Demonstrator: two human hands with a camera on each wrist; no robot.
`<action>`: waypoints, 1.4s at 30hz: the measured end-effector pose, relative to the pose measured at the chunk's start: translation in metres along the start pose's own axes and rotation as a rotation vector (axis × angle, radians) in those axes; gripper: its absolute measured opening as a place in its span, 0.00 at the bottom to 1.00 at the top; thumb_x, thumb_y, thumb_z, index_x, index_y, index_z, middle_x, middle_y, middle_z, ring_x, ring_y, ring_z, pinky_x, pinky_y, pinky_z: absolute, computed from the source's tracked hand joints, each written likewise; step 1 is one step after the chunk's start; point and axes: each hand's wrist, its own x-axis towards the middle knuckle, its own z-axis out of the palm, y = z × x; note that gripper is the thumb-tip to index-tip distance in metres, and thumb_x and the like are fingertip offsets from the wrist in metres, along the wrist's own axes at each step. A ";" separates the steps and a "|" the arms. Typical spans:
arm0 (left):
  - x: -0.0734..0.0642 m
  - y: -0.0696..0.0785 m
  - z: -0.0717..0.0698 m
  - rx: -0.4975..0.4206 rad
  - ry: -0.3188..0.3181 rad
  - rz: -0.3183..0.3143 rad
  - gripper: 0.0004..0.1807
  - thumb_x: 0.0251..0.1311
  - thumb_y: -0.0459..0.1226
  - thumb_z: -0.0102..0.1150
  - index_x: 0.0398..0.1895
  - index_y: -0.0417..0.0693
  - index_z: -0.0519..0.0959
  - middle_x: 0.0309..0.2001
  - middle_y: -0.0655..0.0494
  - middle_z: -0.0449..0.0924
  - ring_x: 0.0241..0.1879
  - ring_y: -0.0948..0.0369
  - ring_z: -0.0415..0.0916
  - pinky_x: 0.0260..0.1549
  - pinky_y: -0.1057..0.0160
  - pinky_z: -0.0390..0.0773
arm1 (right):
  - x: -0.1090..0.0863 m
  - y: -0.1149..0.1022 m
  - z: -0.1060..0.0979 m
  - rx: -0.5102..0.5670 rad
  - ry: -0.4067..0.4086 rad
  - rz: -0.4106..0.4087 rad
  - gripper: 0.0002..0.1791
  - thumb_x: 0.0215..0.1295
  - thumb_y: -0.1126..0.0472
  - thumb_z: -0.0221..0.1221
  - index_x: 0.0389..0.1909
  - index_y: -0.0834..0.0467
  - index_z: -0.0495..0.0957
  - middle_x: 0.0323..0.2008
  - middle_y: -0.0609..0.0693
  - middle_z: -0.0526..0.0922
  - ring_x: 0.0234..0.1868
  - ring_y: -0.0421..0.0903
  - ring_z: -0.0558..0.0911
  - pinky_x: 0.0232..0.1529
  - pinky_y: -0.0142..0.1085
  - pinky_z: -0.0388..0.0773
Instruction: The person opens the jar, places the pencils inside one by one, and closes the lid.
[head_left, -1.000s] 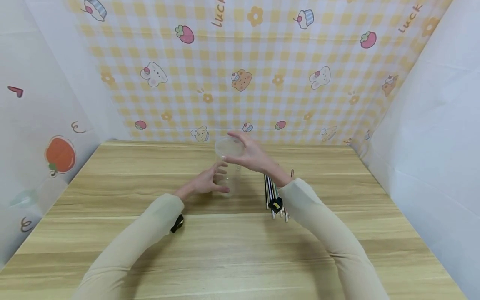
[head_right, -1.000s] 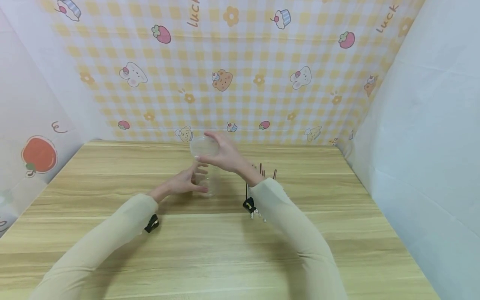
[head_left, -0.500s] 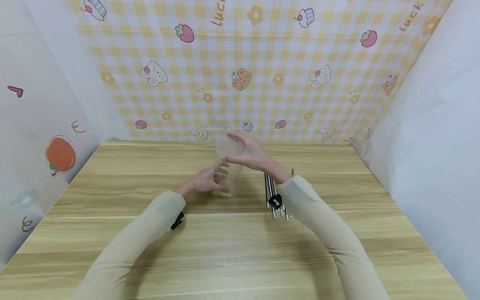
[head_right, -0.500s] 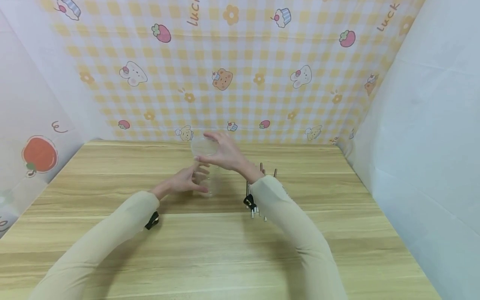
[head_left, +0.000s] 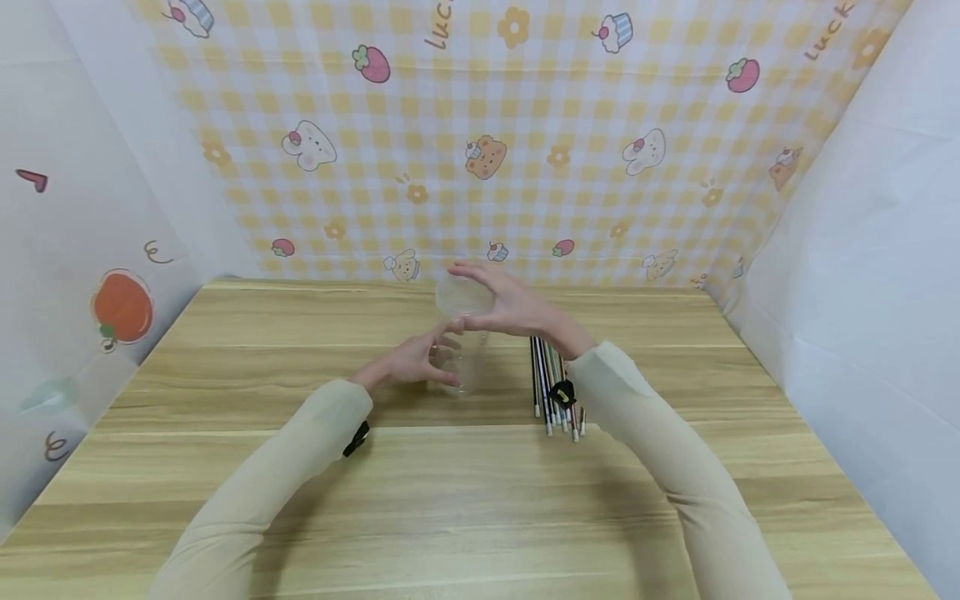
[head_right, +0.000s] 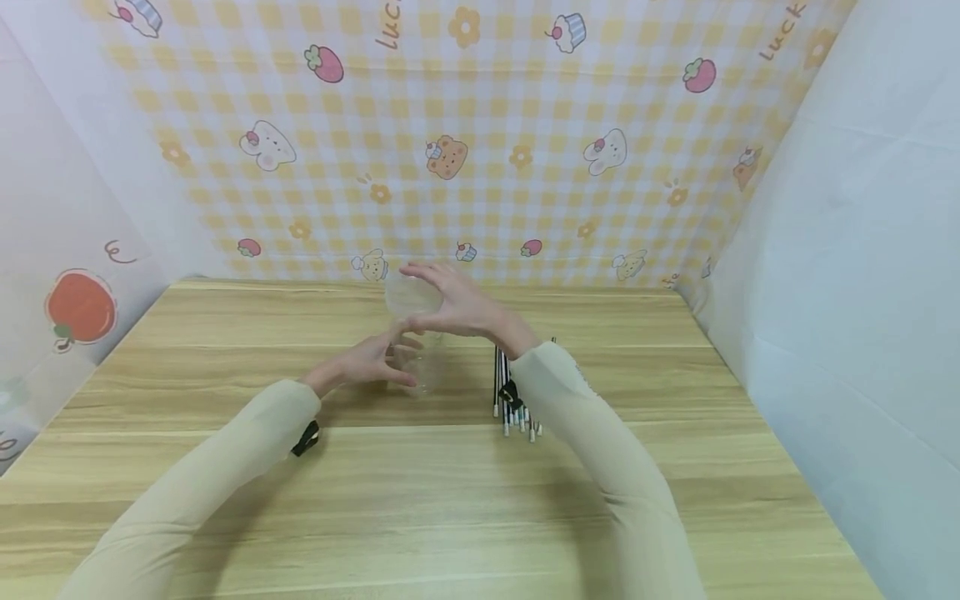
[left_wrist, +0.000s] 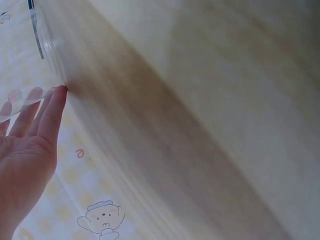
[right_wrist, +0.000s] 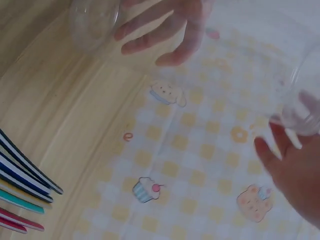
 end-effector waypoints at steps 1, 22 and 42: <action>0.000 0.000 0.000 -0.004 -0.002 0.001 0.46 0.45 0.36 0.67 0.65 0.52 0.48 0.57 0.41 0.64 0.53 0.50 0.65 0.53 0.50 0.61 | -0.002 -0.003 0.001 -0.047 0.028 -0.003 0.40 0.50 0.44 0.59 0.63 0.52 0.58 0.64 0.47 0.55 0.62 0.46 0.55 0.55 0.48 0.58; 0.002 -0.002 0.001 -0.028 -0.009 -0.029 0.47 0.45 0.38 0.67 0.65 0.53 0.48 0.56 0.46 0.65 0.54 0.51 0.64 0.53 0.49 0.61 | -0.004 -0.025 0.013 -0.429 0.279 0.003 0.35 0.49 0.37 0.56 0.51 0.59 0.68 0.47 0.54 0.72 0.46 0.49 0.70 0.43 0.38 0.68; 0.001 -0.004 0.001 -0.020 -0.005 -0.014 0.51 0.44 0.37 0.68 0.67 0.59 0.44 0.59 0.46 0.61 0.54 0.51 0.64 0.53 0.49 0.60 | -0.004 -0.013 0.002 -0.174 0.137 -0.105 0.41 0.52 0.45 0.58 0.64 0.56 0.55 0.62 0.53 0.59 0.62 0.46 0.56 0.59 0.43 0.54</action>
